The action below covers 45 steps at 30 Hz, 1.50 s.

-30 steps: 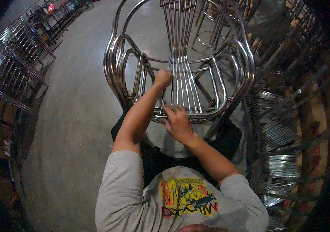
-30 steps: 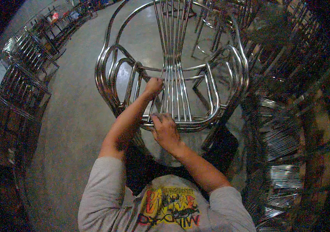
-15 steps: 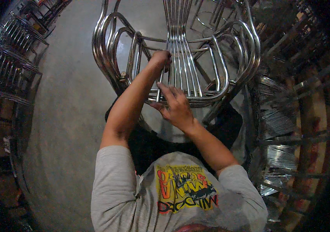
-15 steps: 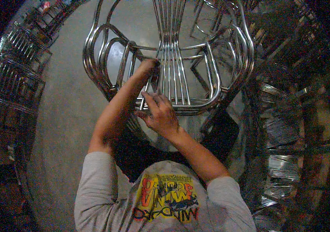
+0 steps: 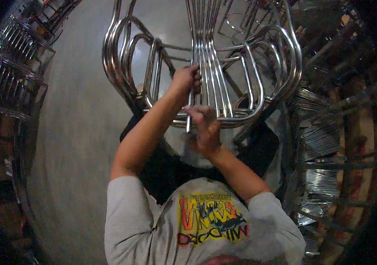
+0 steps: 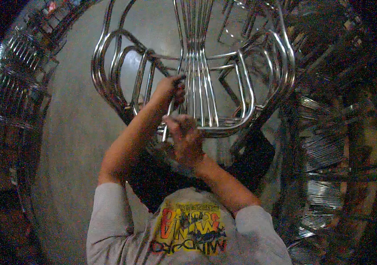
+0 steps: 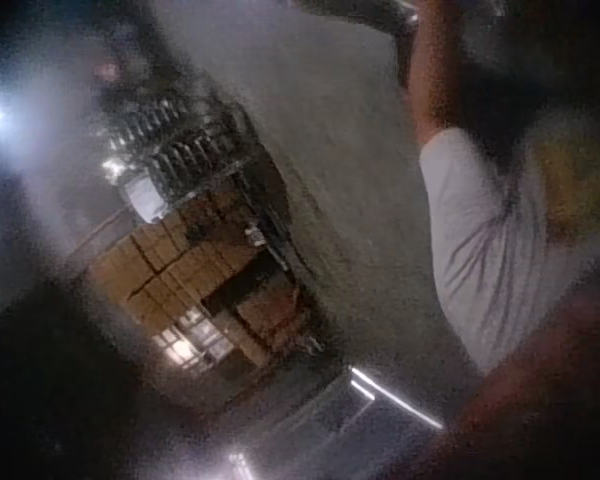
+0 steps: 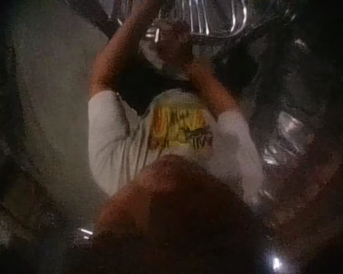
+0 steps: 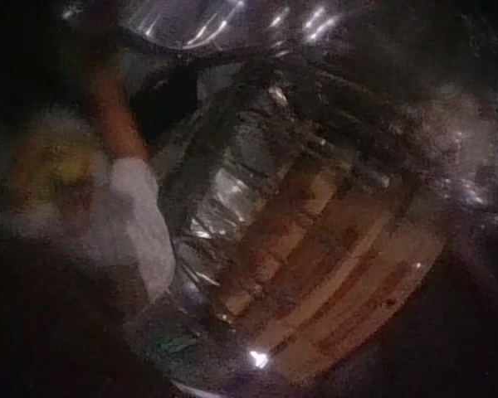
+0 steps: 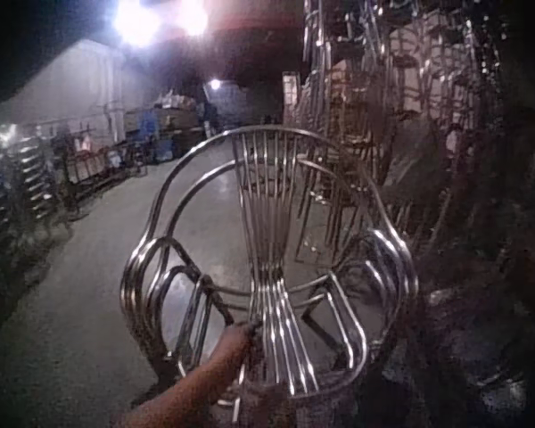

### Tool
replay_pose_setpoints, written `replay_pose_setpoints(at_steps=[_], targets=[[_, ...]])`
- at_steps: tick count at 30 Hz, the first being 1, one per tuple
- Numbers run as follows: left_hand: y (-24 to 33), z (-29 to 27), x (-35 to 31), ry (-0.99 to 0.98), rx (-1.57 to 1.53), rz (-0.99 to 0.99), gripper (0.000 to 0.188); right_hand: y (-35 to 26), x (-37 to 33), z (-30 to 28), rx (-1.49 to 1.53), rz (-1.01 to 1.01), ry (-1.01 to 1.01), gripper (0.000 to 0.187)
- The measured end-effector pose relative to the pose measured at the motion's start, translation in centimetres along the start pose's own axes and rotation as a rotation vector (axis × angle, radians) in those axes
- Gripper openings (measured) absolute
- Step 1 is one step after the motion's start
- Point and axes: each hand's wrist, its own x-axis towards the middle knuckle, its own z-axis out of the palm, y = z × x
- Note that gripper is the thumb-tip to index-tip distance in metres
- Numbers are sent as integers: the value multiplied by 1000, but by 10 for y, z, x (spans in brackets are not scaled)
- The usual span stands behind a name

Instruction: The person assembles metal chairs by inserting vertical rods into the chair frame. They repeatedly pick up rods, align them with the frame, and push them into place. After completing one chair, they stack it with others and begin assembling a second chair in the same manner.

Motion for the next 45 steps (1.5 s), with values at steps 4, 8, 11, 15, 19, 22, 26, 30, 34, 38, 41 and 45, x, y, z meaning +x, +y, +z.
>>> replay_pose_setpoints(at_steps=[4,8,11,15,19,22,26,30,34,38,41,45], targets=[[1,-9,1,-257,-463,-48,16,-15,26,-2,49,-97,-61,39],[-8,1,15,-288,-433,-57,20,-10,34,-16,-28,-190,-210,31],[-9,-3,19,-272,-190,71,20,-4,30,-12,229,-174,66,31],[0,-31,14,104,181,186,28,-3,23,13,353,-176,-83,28],[-2,-29,25,-139,-260,36,26,6,18,16,30,-188,-151,31],[-7,-13,41,-233,-224,2,25,17,15,7,90,-113,-136,23],[-6,-19,47,172,-87,87,22,16,11,12,267,-28,-107,19],[-6,-33,51,-265,-133,-59,20,6,5,22,135,-93,-104,19],[-6,-38,56,107,294,167,21,6,3,18,205,16,-98,32],[-7,-37,45,277,254,262,24,10,-10,3,-325,103,-134,57],[-7,-34,38,336,350,305,25,12,-24,-5,-482,216,-388,57],[-7,-37,51,510,621,392,31,14,-35,-6,-401,204,-241,48]])
